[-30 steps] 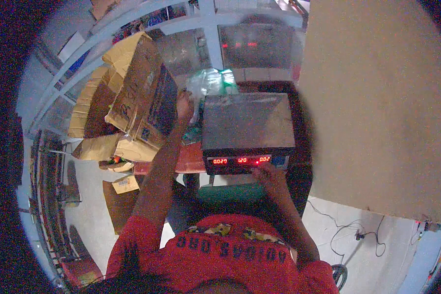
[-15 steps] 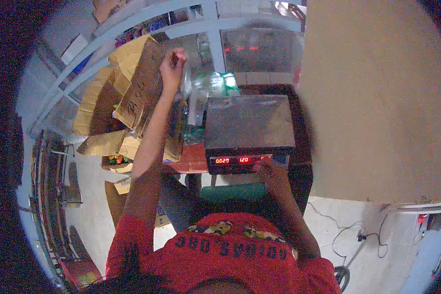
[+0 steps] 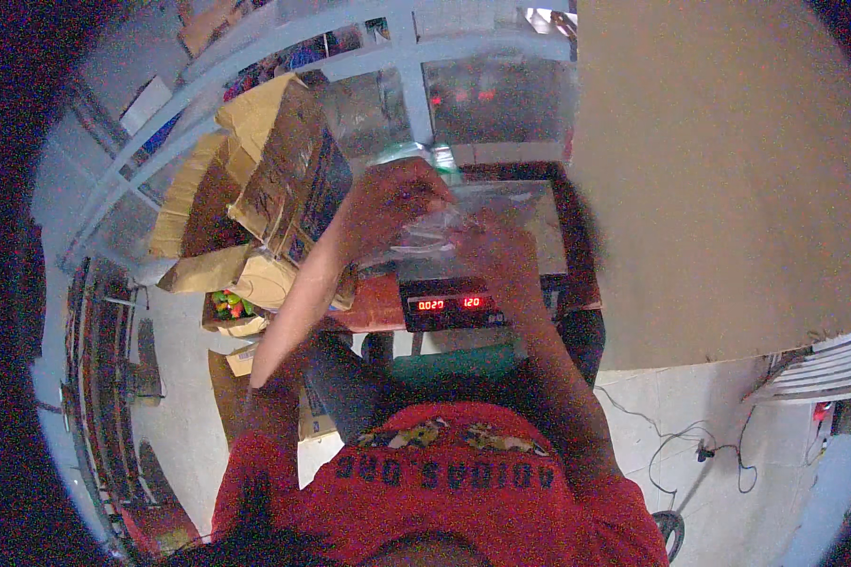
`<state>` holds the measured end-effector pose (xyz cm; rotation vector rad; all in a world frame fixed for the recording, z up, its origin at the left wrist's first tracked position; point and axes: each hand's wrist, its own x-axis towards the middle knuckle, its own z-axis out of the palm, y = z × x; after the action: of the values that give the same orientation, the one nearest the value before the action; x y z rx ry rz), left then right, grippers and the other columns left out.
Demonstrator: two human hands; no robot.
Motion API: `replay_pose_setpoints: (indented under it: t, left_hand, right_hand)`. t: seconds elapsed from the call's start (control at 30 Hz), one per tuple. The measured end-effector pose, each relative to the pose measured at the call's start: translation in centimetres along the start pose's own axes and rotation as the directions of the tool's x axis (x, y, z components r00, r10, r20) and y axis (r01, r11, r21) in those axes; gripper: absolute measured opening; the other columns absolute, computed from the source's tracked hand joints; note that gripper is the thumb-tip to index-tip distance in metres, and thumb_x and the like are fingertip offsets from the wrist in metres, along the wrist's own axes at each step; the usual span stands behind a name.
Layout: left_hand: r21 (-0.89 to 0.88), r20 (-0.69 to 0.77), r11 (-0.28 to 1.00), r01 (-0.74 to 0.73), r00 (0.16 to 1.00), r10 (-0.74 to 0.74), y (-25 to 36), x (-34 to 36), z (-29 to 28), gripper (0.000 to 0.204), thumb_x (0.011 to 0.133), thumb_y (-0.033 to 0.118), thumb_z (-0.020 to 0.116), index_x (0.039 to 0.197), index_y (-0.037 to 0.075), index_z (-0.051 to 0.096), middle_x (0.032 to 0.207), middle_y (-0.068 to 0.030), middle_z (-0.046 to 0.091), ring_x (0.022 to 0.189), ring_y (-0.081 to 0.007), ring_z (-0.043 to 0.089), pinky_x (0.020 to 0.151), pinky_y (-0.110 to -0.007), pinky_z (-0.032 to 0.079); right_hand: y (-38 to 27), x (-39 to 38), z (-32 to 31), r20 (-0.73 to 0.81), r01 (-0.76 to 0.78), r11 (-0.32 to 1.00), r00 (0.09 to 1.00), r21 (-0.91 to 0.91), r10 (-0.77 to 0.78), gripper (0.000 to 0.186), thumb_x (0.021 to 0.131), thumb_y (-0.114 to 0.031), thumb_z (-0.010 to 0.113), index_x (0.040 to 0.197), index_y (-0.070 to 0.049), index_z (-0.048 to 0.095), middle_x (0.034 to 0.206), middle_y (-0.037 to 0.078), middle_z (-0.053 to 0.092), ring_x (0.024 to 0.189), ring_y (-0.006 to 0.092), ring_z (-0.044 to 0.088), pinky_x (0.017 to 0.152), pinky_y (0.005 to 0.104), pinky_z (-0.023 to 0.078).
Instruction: The person weighs several peppers by placing them on a scale, then places the peppers into a plastic bag and ties it closed.
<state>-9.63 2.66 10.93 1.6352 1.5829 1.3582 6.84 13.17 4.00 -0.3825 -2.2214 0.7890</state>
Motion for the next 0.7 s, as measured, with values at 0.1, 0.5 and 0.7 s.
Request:
replay_pose_setpoints:
  t: [0.1, 0.5, 0.7]
  left_hand:
    - [0.018, -0.065, 0.996, 0.093, 0.994, -0.092, -1.2, -0.8, -0.2, 0.013, 0.086, 0.008, 0.064, 0.097, 0.002, 0.061, 0.088, -0.002, 0.059, 0.083, -0.0069, 0.055, 0.074, -0.023, 0.045]
    - [-0.519, 0.039, 0.803, 0.294, 0.946, -0.321, -8.3, -7.9, 5.1, 0.02, 0.089, 0.015, 0.062, 0.107, 0.006, 0.061, 0.103, -0.0047, 0.064, 0.096, -0.0136, 0.059, 0.086, -0.031, 0.047]
    - [-0.678, -0.107, 0.699, 0.229, 0.91, -0.401, -10.1, -8.6, 4.9, 0.008, 0.086, 0.006, 0.059, 0.092, 0.004, 0.063, 0.086, -0.0009, 0.063, 0.082, -0.0082, 0.057, 0.074, -0.024, 0.047]
  right_hand:
    - [1.0, -0.9, -0.3, 0.144, -0.182, 0.983, 0.974, 0.035, 0.176, 0.032, 0.078, -0.031, 0.068, 0.096, -0.006, 0.062, 0.083, 0.013, 0.061, 0.077, 0.0336, 0.061, 0.069, 0.042, 0.049]
    - [6.2, -3.1, 1.3, -0.17, -0.337, 0.744, 0.841, 0.577, 0.513, 0.031, 0.094, -0.031, 0.054, 0.101, -0.002, 0.063, 0.089, 0.001, 0.061, 0.08, 0.0112, 0.056, 0.074, 0.0267, 0.046]
    - [8.8, -4.5, 1.2, -0.186, -0.283, 0.9, 0.916, 0.331, 0.356, 0.032, 0.095, -0.027, 0.051, 0.116, -0.006, 0.06, 0.112, 0.017, 0.059, 0.105, 0.0277, 0.056, 0.094, 0.0354, 0.041]
